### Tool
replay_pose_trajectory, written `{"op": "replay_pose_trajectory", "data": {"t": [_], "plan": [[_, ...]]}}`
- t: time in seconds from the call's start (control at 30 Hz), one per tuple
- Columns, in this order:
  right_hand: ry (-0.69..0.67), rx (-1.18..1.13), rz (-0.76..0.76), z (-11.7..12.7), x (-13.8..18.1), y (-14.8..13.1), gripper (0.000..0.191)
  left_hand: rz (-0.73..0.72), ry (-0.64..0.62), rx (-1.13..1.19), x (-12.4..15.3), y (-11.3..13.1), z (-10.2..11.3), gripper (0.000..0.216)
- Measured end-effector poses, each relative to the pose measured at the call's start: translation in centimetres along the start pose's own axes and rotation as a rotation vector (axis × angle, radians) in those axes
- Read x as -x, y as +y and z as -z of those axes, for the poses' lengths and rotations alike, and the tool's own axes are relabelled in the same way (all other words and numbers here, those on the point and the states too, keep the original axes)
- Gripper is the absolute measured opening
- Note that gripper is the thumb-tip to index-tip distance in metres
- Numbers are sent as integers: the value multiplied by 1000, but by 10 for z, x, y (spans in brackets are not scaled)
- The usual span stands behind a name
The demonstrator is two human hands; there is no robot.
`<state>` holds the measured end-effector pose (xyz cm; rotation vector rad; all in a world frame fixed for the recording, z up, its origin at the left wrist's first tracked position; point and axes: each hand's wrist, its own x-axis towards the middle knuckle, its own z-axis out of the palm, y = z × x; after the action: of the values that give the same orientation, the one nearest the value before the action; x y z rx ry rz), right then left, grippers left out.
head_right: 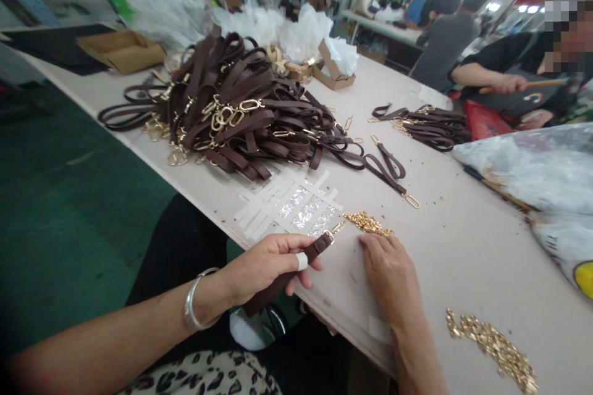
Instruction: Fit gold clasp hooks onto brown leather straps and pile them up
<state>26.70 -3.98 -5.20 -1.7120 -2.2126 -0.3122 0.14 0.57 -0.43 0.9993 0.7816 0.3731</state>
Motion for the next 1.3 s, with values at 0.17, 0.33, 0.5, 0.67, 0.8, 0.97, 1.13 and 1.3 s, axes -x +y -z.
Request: {"op": "replay_pose_trajectory", "data": {"t": [0.17, 0.33, 0.5, 0.67, 0.8, 0.97, 1.13, 1.3], "plan": [[113, -190, -277, 3, 8, -13, 20, -7, -13, 6, 2, -7, 0, 29], [268, -910, -745, 6, 14, -57, 21, -60, -13, 10, -1, -13, -3, 35], [312, -1152, -736, 12, 10, -97, 16, -142, -85, -4, -3, -18, -4, 45], [252, -1078, -712, 15, 7, -104, 14, -185, -92, -83, -3, -24, 0, 50], [236, -1031, -692, 16, 9, -104, 14, -184, -93, -130, -1, -27, 0, 53], [235, -1075, -695, 18, 14, -108, 13, -195, -82, -198, 4, -24, 0, 56], [234, -1132, -730, 17, 21, -112, 14, -168, -143, -210, 6, -24, 1, 52], [287, -1112, -746, 18, 24, -122, 11, -174, -73, -300, 12, -30, -5, 51]]}}
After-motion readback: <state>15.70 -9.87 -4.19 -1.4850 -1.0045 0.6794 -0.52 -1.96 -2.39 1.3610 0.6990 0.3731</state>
